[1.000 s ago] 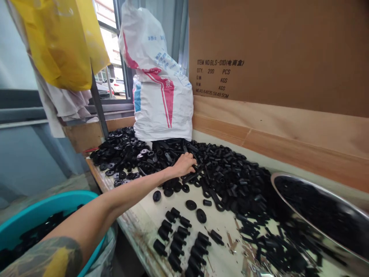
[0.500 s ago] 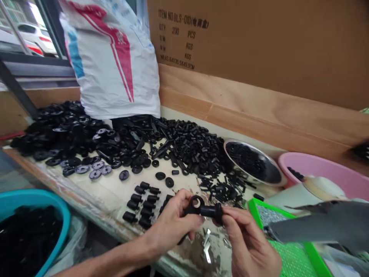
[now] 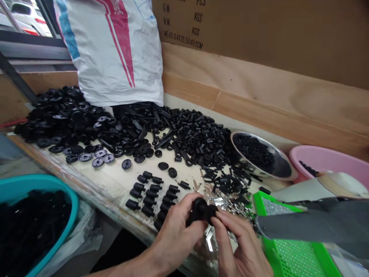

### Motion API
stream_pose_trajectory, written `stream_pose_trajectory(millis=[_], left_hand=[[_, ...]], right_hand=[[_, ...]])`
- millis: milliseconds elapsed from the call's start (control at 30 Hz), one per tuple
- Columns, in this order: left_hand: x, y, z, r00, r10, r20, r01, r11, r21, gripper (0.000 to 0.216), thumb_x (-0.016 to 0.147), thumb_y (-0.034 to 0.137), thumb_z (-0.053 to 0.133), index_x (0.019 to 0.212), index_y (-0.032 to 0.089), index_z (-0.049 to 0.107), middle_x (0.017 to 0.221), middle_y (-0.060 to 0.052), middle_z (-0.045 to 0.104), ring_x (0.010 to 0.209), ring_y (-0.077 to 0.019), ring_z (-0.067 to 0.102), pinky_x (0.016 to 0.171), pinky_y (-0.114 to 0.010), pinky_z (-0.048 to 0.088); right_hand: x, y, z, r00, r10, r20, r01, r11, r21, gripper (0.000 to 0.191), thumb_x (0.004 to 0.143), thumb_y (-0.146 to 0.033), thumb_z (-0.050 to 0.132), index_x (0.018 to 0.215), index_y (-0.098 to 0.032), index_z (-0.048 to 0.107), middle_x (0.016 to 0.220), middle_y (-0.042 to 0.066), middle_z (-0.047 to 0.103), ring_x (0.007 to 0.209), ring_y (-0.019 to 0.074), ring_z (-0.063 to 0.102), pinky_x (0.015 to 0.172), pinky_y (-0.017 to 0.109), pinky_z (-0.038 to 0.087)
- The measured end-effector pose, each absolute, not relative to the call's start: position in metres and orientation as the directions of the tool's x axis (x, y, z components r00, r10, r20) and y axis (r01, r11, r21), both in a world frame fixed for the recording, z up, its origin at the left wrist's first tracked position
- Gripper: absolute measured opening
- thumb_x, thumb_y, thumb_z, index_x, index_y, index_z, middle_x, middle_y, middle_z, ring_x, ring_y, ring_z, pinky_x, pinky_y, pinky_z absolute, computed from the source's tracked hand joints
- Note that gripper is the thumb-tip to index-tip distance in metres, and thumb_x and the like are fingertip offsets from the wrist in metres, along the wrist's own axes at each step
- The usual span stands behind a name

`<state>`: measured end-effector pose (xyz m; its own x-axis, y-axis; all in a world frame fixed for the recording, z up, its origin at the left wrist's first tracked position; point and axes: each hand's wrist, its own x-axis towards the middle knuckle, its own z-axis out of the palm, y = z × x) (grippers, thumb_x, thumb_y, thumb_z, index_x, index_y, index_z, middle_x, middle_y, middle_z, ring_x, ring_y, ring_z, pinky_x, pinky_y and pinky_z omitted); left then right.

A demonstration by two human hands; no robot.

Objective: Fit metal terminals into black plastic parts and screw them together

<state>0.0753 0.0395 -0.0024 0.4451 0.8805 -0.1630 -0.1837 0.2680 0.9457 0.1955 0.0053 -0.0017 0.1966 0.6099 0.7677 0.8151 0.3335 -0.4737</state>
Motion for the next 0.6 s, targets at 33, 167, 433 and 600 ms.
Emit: stream_pose_trajectory(millis=[33, 167, 433, 600], left_hand=[[0.075, 0.040, -0.003, 0.432, 0.886, -0.166, -0.172, 0.262, 0.950, 0.025, 0.077, 0.014, 0.050, 0.102, 0.017, 0.054, 0.076, 0.001, 0.054, 0.062, -0.0096, 0.047, 0.052, -0.019, 0.037], [0.077, 0.040, -0.005, 0.380, 0.909, -0.171, -0.134, 0.237, 0.962, 0.029, 0.078, 0.015, 0.051, 0.107, 0.017, 0.056, 0.078, 0.000, 0.056, 0.065, -0.0106, 0.049, 0.054, -0.019, 0.036], [0.076, 0.040, -0.001, 0.405, 0.894, -0.192, -0.123, 0.262, 0.957, 0.046, 0.079, 0.014, 0.050, 0.125, 0.020, 0.048, 0.074, 0.003, 0.052, 0.065, -0.0103, 0.047, 0.055, -0.020, 0.036], [0.078, 0.039, -0.001, 0.373, 0.906, -0.197, -0.055, 0.234, 0.971, 0.049, 0.079, 0.016, 0.051, 0.127, 0.021, 0.048, 0.073, 0.004, 0.051, 0.065, -0.0100, 0.044, 0.057, -0.020, 0.037]], right_hand=[[0.195, 0.006, -0.003, 0.195, 0.611, 0.768, 0.816, 0.333, -0.472, 0.007, 0.083, -0.016, 0.063, 0.088, -0.018, 0.068, 0.084, 0.003, 0.069, 0.076, 0.0126, 0.064, 0.073, 0.022, 0.047], [0.193, 0.009, -0.008, 0.224, 0.629, 0.744, 0.800, 0.318, -0.509, 0.007, 0.083, -0.016, 0.063, 0.088, -0.018, 0.068, 0.084, 0.003, 0.069, 0.077, 0.0136, 0.065, 0.072, 0.023, 0.047], [0.193, 0.011, -0.012, 0.236, 0.637, 0.734, 0.817, 0.278, -0.504, 0.007, 0.084, -0.018, 0.062, 0.089, -0.018, 0.067, 0.084, 0.003, 0.069, 0.074, 0.0130, 0.064, 0.070, 0.023, 0.047], [0.193, 0.013, -0.017, 0.261, 0.629, 0.733, 0.793, 0.294, -0.534, 0.006, 0.083, -0.018, 0.063, 0.088, -0.017, 0.067, 0.084, 0.003, 0.068, 0.075, 0.0137, 0.064, 0.070, 0.023, 0.048]])
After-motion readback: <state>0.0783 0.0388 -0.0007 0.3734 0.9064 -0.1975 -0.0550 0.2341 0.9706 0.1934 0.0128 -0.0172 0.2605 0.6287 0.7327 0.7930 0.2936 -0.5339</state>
